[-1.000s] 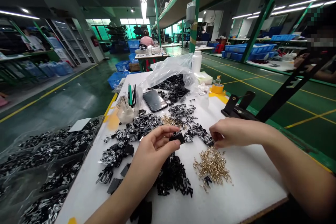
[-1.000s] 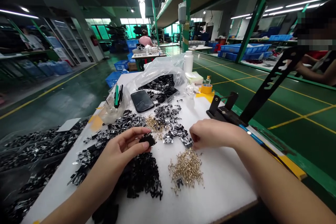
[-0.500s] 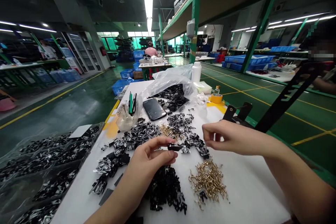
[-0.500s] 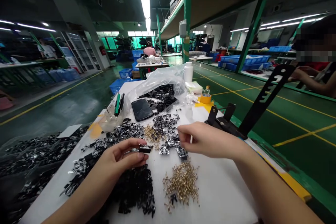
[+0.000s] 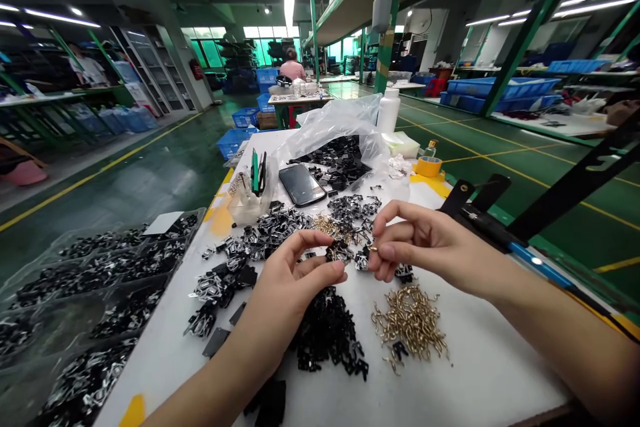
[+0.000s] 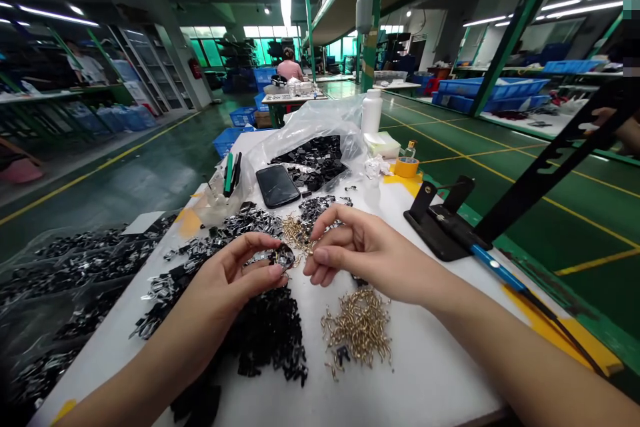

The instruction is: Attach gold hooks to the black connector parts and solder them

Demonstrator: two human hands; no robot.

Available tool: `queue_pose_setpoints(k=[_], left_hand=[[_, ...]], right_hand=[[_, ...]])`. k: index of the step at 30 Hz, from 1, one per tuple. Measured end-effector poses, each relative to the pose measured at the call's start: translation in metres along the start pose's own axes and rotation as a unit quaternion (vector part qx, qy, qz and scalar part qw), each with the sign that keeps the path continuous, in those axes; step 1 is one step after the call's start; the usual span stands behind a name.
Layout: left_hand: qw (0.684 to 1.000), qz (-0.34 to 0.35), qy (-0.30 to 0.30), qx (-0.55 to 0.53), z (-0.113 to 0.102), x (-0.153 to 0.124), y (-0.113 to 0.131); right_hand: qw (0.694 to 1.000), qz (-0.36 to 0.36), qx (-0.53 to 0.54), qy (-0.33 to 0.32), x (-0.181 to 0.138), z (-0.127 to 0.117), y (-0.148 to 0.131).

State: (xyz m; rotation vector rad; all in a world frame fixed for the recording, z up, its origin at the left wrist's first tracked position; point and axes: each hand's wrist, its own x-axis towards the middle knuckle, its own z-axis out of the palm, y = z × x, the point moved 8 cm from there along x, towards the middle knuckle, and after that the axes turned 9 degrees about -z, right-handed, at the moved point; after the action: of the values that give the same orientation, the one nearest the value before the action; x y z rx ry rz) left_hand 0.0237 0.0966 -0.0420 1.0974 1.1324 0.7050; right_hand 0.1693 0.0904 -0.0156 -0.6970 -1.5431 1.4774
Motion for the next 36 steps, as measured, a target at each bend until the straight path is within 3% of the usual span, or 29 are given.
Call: queue_pose_setpoints(k=[9,14,24,36], left_hand=[[1.0,0.017,0.006,-0.007,0.002,-0.004,0.007],[0.999,0.034,0.007,0.023,0.003,-0.007,0.011],[0.999,0.031,-0.032,0.016,0.009,-0.005,0.008],[0.999,0.009,-0.048,0.006,0.013,-0.002,0.002]], right_hand=[[0.999,-0.028,-0.036,0.026,-0.001,-0.004,-0.001],[0.995,-0.008,-0.081,0.06,-0.004,-0.004,0.0],[0.989,0.019,-0.14,0.051,-0.009,-0.001,0.002],[0.996,-0.001,-0.071,0.054,-0.008,-0.002,0.005]])
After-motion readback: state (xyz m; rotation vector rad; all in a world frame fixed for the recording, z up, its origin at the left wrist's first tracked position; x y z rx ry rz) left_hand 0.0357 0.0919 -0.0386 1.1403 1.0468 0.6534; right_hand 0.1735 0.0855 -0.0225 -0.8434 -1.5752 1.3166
